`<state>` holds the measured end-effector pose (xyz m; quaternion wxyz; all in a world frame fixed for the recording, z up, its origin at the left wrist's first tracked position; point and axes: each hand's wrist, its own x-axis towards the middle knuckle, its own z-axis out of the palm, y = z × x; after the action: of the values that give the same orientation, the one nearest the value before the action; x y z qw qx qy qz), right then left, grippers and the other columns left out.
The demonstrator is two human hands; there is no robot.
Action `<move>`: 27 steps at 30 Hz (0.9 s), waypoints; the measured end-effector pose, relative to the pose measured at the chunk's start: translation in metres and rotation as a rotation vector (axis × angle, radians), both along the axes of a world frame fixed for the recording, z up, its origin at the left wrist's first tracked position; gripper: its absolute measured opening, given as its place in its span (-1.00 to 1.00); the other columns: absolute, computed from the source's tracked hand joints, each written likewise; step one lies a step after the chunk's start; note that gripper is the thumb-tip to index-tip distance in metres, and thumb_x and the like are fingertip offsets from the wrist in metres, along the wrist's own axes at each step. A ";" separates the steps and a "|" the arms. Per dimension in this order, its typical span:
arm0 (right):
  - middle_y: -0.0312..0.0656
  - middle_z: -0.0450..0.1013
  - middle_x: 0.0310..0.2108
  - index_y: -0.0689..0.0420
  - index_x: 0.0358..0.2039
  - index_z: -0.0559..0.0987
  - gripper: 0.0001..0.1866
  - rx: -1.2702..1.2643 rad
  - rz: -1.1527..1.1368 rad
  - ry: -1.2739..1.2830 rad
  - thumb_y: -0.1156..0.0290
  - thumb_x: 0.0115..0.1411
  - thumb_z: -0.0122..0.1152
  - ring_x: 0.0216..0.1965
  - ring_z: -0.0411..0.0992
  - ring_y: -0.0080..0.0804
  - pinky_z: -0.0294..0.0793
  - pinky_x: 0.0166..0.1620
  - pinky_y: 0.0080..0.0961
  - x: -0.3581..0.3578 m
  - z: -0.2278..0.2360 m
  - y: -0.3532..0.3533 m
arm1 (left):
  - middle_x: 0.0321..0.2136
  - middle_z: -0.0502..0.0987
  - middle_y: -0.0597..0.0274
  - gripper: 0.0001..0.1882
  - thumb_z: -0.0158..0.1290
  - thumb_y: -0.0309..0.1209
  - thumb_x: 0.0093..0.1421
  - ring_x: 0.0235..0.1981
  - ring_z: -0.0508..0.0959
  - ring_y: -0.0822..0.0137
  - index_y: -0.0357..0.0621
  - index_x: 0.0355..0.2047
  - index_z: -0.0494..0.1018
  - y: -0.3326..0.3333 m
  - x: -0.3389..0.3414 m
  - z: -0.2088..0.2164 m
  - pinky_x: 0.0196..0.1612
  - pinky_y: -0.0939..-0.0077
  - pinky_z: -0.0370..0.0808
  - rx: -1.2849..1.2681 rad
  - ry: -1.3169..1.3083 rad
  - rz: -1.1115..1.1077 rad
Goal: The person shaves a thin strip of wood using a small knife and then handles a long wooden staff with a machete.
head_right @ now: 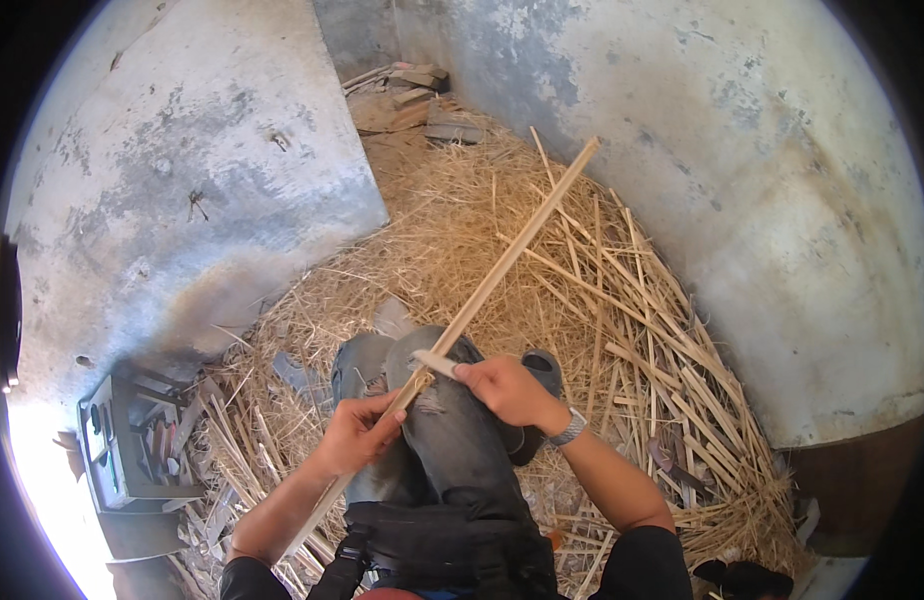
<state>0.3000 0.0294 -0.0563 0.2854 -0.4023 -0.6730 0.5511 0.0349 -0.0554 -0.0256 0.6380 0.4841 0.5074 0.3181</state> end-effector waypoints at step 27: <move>-0.13 0.30 -0.69 0.28 -0.35 0.55 -0.58 0.642 -0.637 -0.299 0.20 0.52 -0.03 -0.67 0.26 -0.35 0.21 -0.54 -0.31 0.032 0.016 0.051 | -0.18 0.71 -0.02 -0.59 0.20 -0.42 0.35 -0.23 0.63 0.46 -0.30 0.17 0.53 -0.029 -0.002 -0.014 -0.12 0.55 0.54 0.339 0.234 0.082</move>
<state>0.3318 0.0801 -0.0398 0.4499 -0.5552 -0.6861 0.1365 0.0332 -0.0840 -0.0397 0.4708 0.5970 0.5365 0.3661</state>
